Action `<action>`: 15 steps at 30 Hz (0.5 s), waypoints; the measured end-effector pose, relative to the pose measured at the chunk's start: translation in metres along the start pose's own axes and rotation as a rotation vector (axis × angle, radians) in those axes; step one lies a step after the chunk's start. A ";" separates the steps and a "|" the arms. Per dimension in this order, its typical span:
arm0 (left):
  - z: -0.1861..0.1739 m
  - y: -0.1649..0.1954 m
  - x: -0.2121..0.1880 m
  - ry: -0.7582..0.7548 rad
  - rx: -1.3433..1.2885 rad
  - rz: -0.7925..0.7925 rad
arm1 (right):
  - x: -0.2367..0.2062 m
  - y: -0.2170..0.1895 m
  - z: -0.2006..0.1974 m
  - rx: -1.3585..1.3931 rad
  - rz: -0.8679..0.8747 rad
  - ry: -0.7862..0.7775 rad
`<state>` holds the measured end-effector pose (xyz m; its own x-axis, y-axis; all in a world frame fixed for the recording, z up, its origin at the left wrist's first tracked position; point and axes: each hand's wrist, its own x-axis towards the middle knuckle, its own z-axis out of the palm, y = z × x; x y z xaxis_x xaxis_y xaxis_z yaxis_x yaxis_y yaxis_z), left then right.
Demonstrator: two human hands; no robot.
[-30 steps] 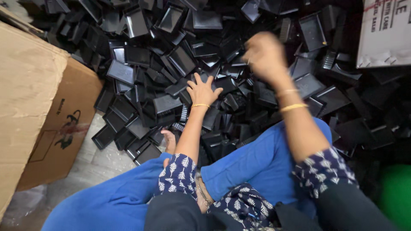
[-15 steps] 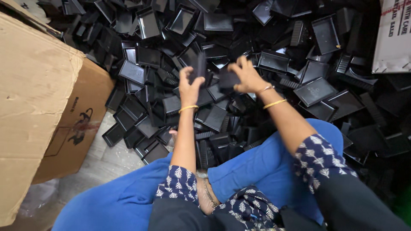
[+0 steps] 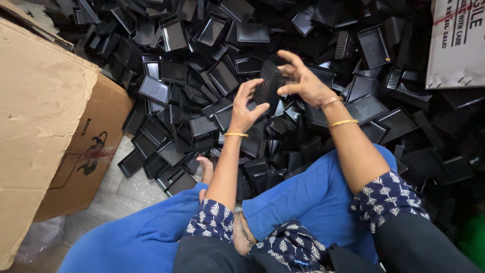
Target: The person sits cross-legged on the floor and repeatedly picks up small black plastic parts from a large pile. They inspect each part by turning it over in their hands and then place it back into the pile. The task involves handling the parts one at a time without using any tools.
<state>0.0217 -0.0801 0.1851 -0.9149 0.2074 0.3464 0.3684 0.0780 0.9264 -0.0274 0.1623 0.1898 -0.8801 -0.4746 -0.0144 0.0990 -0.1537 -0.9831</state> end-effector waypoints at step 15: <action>0.014 0.017 0.008 -0.073 0.172 0.212 | 0.008 -0.006 0.010 0.293 -0.082 0.241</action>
<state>0.0227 -0.0630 0.2018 -0.8022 0.3064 0.5124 0.5788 0.1885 0.7934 -0.0298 0.1505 0.1970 -0.9710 -0.2384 -0.0150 0.1217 -0.4399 -0.8897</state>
